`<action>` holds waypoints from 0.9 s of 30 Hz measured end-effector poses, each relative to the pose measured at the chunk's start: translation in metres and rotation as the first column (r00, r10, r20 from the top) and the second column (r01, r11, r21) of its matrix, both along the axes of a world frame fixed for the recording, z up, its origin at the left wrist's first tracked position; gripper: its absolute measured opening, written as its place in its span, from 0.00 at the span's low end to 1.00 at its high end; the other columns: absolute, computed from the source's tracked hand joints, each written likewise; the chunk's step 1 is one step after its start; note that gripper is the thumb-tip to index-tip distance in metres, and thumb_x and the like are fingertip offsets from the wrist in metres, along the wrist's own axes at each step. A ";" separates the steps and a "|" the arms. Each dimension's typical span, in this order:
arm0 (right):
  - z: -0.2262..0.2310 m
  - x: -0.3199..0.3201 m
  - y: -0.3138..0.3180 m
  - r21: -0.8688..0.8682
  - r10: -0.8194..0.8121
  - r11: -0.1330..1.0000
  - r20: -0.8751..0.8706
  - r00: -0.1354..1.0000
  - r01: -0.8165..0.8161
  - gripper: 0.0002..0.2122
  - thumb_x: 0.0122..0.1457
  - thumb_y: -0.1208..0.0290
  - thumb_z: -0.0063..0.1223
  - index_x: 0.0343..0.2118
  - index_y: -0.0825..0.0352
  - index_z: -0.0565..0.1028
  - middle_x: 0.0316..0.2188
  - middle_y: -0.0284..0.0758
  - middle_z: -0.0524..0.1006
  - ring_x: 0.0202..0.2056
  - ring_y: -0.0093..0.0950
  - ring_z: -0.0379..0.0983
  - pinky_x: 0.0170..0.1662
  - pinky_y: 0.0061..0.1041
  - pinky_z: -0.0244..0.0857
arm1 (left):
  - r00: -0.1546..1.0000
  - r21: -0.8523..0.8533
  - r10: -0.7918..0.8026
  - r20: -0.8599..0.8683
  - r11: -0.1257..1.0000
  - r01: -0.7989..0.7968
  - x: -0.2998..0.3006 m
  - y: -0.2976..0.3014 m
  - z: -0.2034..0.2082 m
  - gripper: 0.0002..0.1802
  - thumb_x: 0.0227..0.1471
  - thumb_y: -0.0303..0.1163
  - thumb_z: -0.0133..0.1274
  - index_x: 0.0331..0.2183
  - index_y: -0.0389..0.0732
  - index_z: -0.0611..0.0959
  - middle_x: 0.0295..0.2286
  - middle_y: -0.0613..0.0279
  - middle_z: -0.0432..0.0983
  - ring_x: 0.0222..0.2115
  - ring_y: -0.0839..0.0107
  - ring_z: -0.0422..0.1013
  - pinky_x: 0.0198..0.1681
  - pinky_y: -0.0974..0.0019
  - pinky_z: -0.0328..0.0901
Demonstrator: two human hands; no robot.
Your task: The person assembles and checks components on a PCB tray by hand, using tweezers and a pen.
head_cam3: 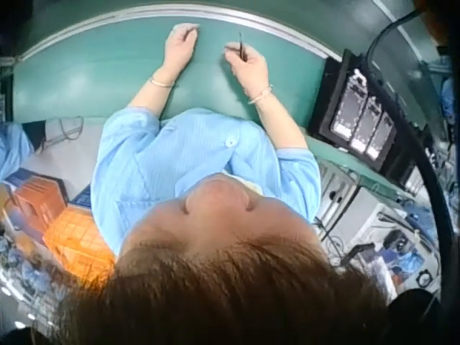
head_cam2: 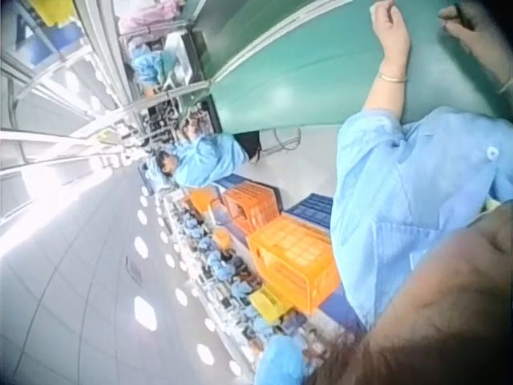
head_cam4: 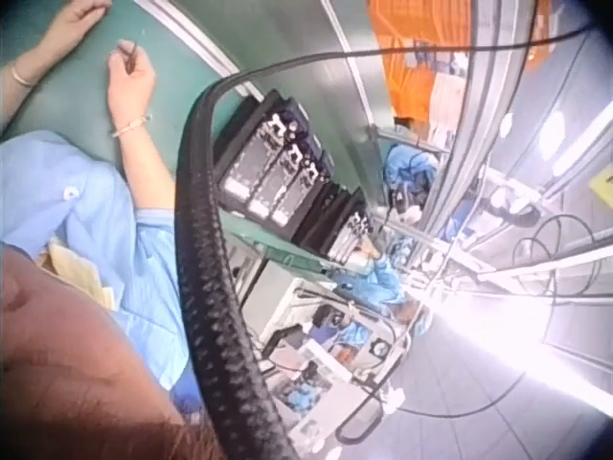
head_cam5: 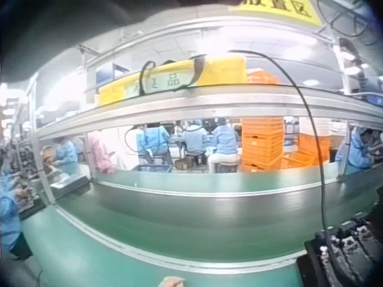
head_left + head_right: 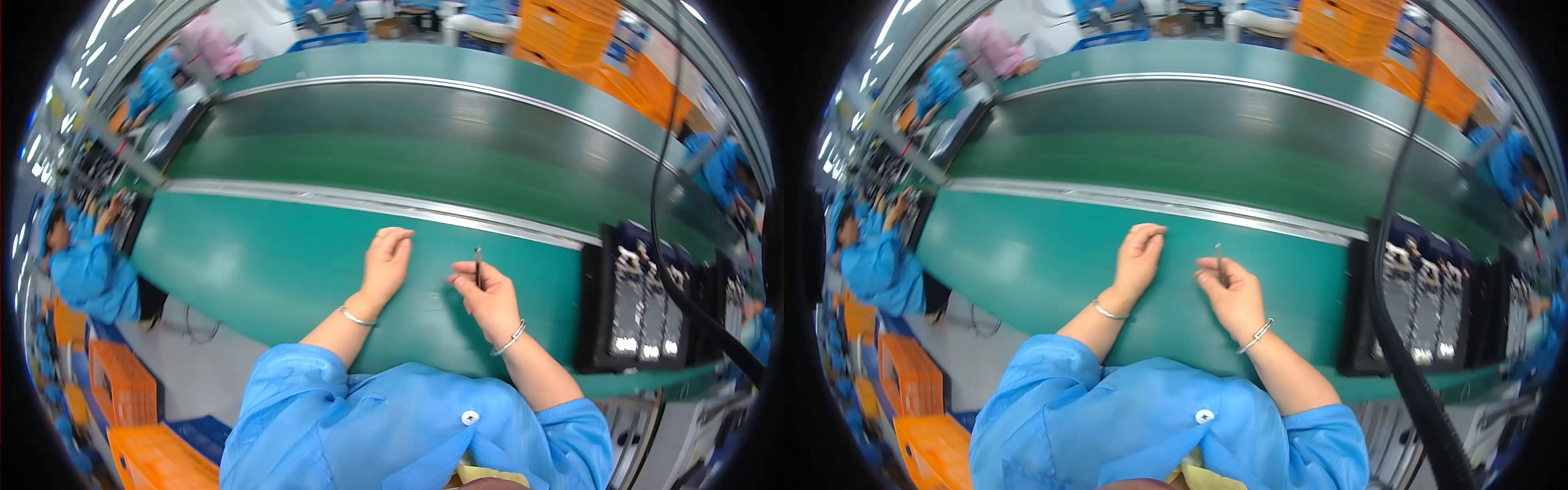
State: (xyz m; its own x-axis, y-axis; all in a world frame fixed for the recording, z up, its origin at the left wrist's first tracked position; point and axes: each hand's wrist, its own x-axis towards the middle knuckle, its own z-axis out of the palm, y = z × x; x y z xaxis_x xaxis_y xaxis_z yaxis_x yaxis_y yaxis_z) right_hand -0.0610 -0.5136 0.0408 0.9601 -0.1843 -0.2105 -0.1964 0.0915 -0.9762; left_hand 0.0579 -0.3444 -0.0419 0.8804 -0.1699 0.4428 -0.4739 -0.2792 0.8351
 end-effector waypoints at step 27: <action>-0.064 0.045 0.057 -0.184 -0.014 0.981 0.277 0.961 0.068 0.05 0.61 0.74 0.45 0.32 0.68 0.72 0.20 0.39 0.75 0.20 0.33 0.74 0.25 0.29 0.66 | 0.945 0.256 -0.306 -0.117 0.910 0.326 0.000 0.002 0.019 0.16 0.57 0.27 0.38 0.25 0.35 0.80 0.44 0.59 0.76 0.56 0.51 0.61 0.58 0.53 0.55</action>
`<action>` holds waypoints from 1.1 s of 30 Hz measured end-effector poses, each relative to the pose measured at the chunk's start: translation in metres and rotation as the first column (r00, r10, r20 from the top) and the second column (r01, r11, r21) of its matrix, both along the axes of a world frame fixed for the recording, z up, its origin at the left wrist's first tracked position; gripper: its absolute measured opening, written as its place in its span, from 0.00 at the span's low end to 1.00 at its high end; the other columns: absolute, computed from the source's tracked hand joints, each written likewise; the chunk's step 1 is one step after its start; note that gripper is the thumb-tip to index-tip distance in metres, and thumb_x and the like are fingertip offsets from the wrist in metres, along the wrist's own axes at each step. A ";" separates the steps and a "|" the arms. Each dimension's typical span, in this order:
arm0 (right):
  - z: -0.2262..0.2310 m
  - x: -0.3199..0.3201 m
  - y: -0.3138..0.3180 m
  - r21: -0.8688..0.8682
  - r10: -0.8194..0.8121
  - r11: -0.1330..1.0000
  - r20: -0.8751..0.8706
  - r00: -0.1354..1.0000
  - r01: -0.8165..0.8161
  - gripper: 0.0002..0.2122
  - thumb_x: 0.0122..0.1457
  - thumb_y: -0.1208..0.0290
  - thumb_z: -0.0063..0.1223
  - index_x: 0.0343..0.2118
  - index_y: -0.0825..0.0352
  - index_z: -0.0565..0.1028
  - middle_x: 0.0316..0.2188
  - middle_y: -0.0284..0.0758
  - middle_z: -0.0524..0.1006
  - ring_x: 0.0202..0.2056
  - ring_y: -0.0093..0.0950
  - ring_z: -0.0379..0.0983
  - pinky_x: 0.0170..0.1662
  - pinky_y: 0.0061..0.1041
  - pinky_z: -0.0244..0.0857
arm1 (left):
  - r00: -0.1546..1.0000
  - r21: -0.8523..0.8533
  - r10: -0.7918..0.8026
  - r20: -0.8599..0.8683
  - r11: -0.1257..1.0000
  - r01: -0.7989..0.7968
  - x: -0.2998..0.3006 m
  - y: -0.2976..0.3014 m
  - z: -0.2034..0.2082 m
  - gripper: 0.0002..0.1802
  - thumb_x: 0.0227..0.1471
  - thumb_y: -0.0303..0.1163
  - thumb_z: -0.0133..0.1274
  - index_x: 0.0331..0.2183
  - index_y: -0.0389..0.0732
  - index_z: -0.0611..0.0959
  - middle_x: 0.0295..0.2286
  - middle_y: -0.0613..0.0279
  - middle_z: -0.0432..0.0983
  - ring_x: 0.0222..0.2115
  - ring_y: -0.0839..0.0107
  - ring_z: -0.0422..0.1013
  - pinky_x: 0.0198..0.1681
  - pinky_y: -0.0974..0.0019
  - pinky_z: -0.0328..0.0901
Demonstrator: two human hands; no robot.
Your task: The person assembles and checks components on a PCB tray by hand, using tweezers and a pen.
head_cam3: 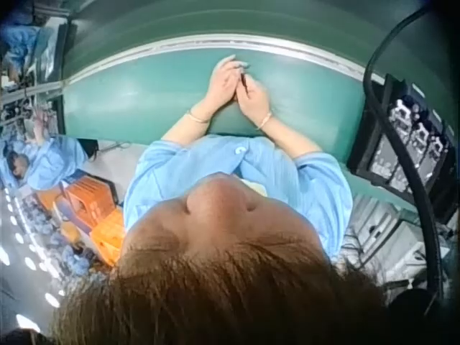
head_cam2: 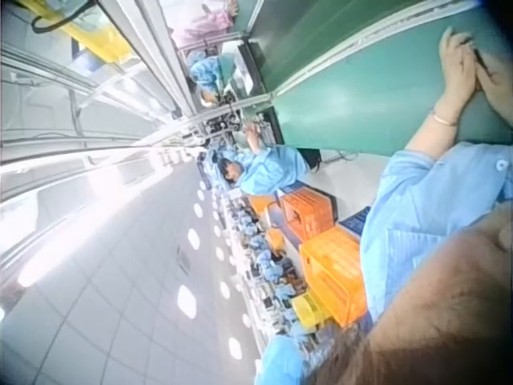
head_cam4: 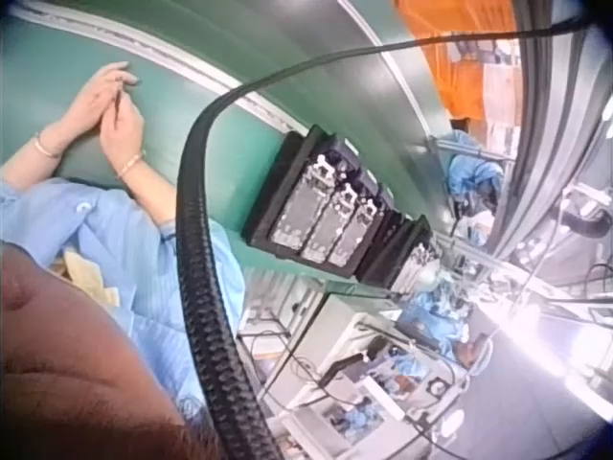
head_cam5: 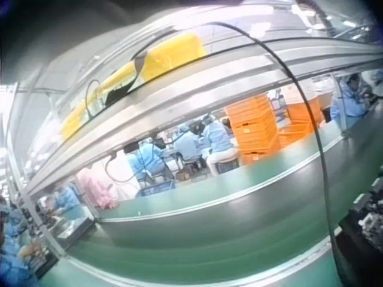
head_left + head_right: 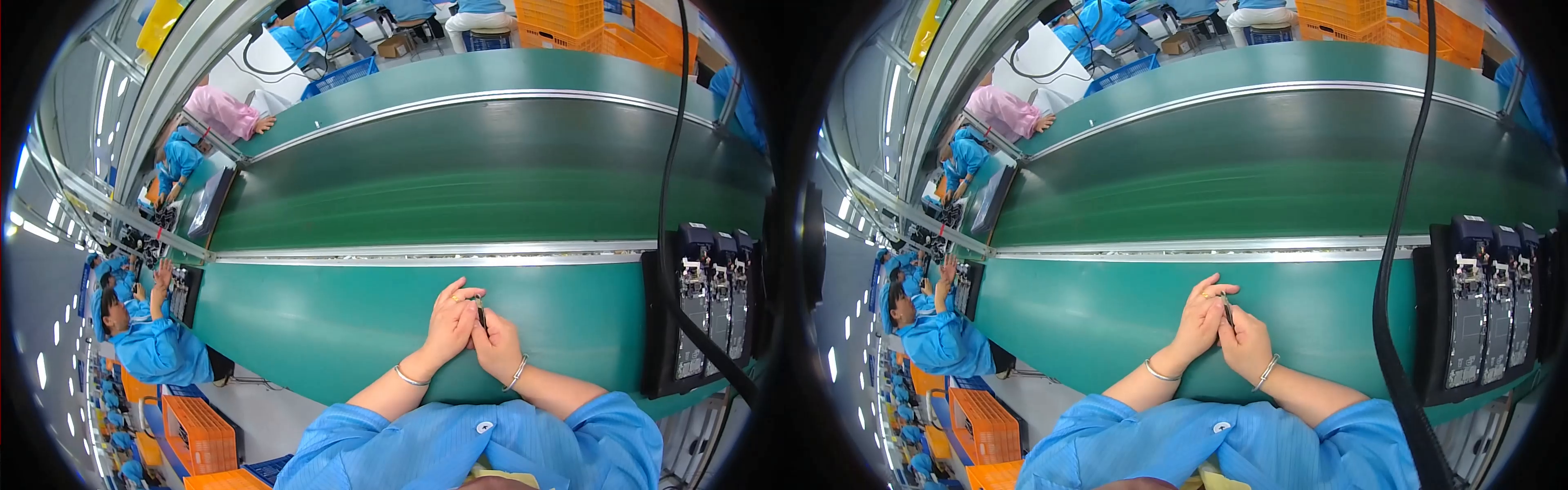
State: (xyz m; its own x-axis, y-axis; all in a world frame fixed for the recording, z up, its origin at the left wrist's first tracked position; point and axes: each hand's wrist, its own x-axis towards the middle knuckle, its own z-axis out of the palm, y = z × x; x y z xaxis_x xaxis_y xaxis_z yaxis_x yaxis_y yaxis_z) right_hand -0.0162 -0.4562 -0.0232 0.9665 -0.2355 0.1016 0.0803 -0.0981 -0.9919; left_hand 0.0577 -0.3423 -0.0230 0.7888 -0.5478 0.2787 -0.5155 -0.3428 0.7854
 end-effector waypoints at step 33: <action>-0.002 0.002 0.002 -0.019 0.046 0.999 0.007 0.999 -0.046 0.06 0.61 0.71 0.46 0.34 0.68 0.72 0.21 0.42 0.76 0.22 0.37 0.76 0.26 0.33 0.68 | 0.999 -0.067 -0.026 -0.033 0.997 0.024 0.001 0.005 0.000 0.14 0.59 0.28 0.39 0.35 0.37 0.81 0.39 0.57 0.78 0.53 0.52 0.65 0.57 0.54 0.59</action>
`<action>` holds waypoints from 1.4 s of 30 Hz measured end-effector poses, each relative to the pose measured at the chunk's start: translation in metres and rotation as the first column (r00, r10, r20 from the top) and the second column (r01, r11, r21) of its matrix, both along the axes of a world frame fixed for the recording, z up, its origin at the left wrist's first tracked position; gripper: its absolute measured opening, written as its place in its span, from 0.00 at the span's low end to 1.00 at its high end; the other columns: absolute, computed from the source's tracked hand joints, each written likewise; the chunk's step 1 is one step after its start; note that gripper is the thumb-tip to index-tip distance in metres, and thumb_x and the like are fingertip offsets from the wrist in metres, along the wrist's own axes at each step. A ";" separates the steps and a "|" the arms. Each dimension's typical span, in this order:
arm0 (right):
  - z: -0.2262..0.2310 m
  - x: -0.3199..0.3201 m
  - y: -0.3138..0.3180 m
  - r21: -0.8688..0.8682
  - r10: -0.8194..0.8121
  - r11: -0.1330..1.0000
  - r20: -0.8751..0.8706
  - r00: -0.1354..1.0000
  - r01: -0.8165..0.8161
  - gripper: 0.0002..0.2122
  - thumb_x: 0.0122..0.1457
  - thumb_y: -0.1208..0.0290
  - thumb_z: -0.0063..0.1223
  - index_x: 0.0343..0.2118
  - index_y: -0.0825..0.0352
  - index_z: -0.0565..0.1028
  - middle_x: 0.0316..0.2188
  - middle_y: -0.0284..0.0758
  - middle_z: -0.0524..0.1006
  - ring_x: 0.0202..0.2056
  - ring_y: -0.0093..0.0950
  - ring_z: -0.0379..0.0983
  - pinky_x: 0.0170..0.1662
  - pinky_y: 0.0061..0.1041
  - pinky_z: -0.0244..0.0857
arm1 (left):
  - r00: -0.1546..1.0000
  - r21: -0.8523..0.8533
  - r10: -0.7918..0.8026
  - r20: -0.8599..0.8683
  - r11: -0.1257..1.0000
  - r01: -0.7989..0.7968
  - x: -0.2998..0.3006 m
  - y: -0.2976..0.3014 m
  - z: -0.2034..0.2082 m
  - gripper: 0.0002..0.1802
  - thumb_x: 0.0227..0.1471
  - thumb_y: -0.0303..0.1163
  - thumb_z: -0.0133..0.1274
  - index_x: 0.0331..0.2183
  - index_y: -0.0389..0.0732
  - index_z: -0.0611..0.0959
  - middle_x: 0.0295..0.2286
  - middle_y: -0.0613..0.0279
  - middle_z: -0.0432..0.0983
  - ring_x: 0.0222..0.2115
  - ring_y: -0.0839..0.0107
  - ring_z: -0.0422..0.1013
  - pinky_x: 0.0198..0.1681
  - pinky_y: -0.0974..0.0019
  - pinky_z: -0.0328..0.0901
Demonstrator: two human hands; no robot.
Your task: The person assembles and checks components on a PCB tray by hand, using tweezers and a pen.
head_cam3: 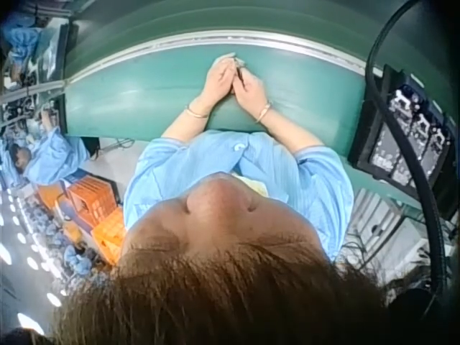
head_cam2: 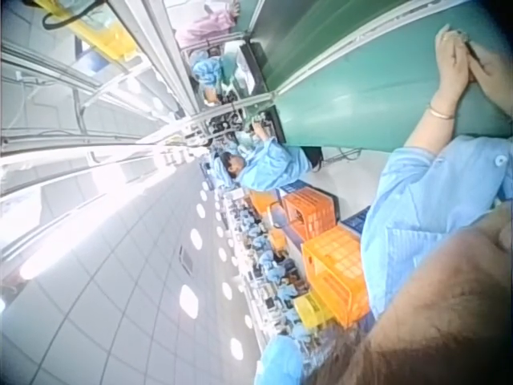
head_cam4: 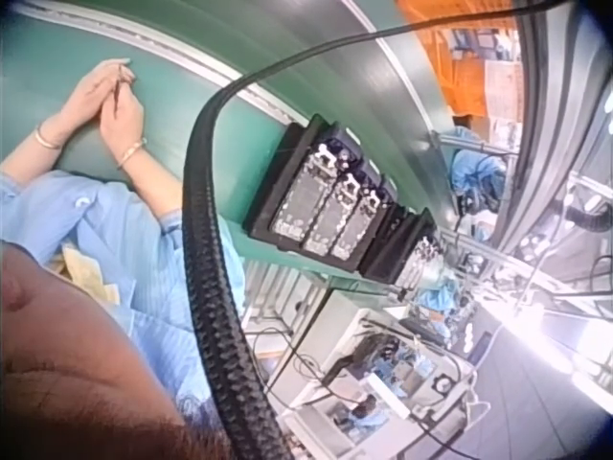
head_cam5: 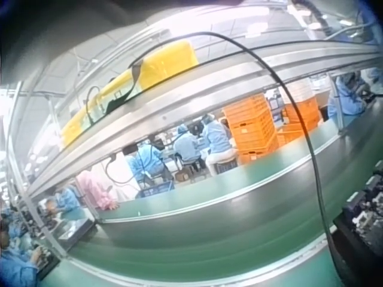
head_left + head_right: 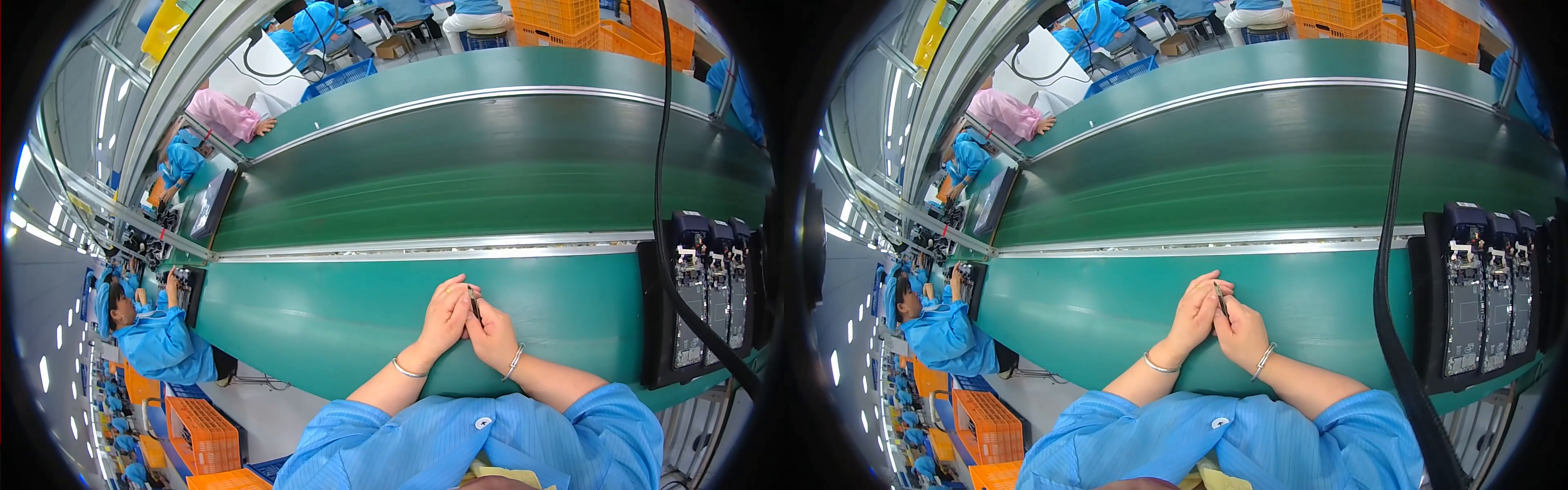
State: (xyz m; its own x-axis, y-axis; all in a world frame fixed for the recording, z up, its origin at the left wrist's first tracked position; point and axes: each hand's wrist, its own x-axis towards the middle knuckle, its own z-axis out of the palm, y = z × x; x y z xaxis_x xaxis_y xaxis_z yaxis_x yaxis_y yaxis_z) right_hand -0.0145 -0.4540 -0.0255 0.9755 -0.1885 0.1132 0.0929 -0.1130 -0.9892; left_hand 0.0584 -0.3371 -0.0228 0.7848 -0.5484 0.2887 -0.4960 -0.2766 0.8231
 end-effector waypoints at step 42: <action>0.001 0.000 0.000 0.007 -0.003 1.000 0.051 0.999 0.003 0.09 0.58 0.74 0.46 0.41 0.67 0.73 0.23 0.43 0.76 0.24 0.38 0.76 0.28 0.33 0.69 | 0.999 -0.001 -0.014 0.032 1.000 0.014 0.001 0.001 -0.002 0.13 0.58 0.26 0.40 0.33 0.37 0.81 0.39 0.59 0.78 0.52 0.51 0.66 0.57 0.53 0.59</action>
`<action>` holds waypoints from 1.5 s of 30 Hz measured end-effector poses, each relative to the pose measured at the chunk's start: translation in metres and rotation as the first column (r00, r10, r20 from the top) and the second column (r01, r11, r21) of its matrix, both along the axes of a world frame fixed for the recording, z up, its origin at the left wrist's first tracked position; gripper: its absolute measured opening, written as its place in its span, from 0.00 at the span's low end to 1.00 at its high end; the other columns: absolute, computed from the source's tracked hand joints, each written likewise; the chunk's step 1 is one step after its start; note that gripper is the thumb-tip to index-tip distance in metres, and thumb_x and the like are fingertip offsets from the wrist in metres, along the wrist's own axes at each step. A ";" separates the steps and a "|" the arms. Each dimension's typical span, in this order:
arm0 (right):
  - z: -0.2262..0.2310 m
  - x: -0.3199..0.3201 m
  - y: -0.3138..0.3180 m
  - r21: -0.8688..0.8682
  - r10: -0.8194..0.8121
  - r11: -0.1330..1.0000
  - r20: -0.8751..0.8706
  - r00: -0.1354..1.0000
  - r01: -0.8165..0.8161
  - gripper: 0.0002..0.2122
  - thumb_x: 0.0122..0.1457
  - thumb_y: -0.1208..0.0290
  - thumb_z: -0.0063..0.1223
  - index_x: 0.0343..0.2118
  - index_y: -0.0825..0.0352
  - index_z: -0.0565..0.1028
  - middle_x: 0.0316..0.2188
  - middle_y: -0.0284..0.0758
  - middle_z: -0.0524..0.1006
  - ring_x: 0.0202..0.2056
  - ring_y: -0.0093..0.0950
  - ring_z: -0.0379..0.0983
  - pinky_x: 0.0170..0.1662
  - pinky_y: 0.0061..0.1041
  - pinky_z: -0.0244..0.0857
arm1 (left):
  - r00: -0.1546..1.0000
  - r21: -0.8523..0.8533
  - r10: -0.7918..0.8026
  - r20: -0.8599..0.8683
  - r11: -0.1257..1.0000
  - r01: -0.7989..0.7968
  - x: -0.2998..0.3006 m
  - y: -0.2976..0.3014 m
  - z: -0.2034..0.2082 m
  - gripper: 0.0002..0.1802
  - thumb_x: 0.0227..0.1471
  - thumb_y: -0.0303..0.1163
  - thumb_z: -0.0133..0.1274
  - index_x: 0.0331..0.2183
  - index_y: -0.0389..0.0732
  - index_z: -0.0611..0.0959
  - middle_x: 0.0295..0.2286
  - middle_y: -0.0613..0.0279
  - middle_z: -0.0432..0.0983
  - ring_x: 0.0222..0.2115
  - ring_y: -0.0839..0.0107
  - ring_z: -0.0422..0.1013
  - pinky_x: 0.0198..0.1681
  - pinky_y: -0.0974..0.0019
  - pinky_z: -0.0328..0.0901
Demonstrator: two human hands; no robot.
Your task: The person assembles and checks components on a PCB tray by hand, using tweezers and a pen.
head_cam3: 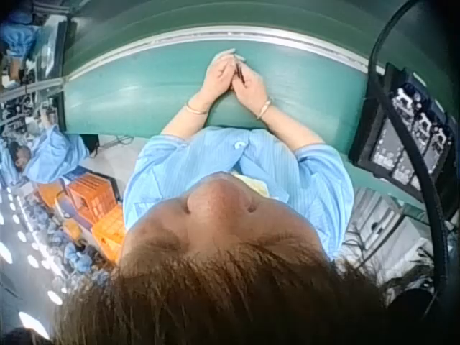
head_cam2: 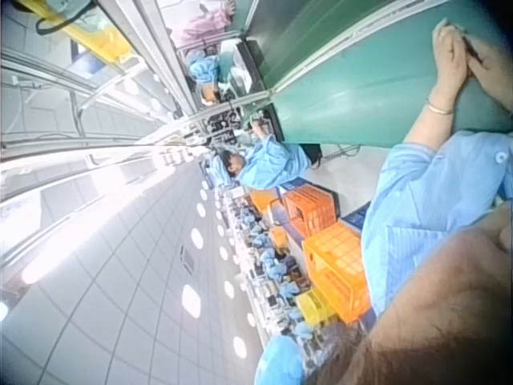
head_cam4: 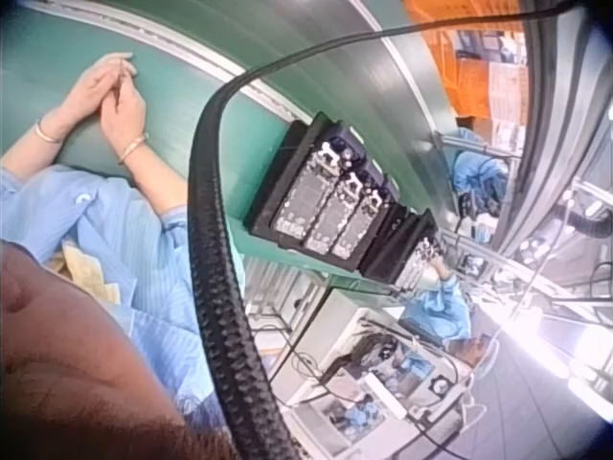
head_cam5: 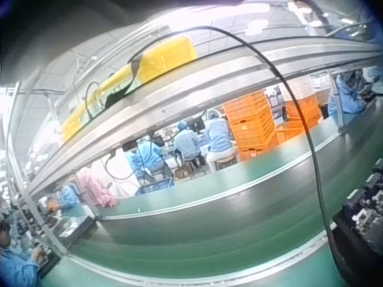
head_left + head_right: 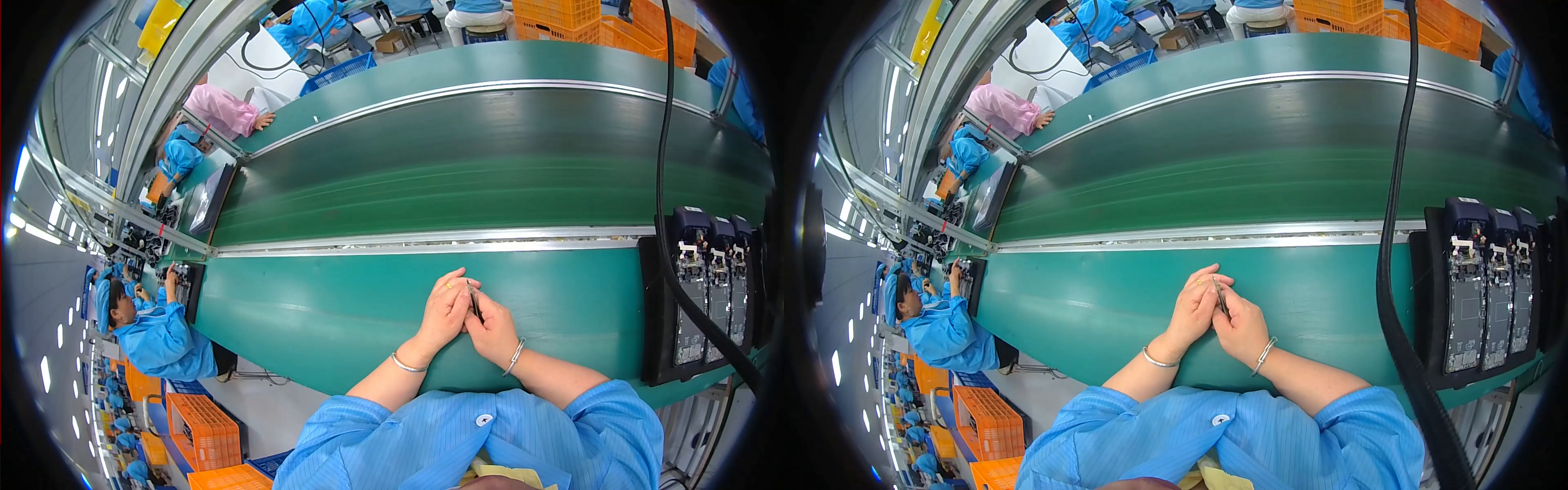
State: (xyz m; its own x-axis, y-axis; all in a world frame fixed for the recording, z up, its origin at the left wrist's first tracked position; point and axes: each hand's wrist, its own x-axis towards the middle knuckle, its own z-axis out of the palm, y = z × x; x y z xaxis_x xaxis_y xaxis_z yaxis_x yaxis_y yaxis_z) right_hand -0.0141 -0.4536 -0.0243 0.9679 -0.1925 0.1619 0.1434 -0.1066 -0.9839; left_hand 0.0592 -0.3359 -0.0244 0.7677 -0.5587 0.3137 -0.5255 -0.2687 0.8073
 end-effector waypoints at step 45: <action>0.037 -0.011 -0.006 -0.317 0.002 0.930 0.511 0.859 0.186 0.09 0.56 0.71 0.51 0.39 0.61 0.77 0.35 0.38 0.77 0.38 0.39 0.72 0.40 0.36 0.65 | 0.906 -0.427 0.169 -0.389 0.838 -0.340 -0.004 0.001 0.002 0.25 0.67 0.43 0.27 0.51 0.35 0.69 0.50 0.53 0.67 0.51 0.65 0.63 0.58 0.60 0.55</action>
State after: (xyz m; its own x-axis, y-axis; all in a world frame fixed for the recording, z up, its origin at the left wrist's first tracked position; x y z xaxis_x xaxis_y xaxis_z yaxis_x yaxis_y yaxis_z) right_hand -0.0250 -0.4593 0.0123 0.7189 -0.1173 0.6852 0.5720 -0.4603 -0.6789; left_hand 0.0551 -0.3346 -0.0228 0.9647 -0.1760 0.1959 -0.1795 0.1044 0.9782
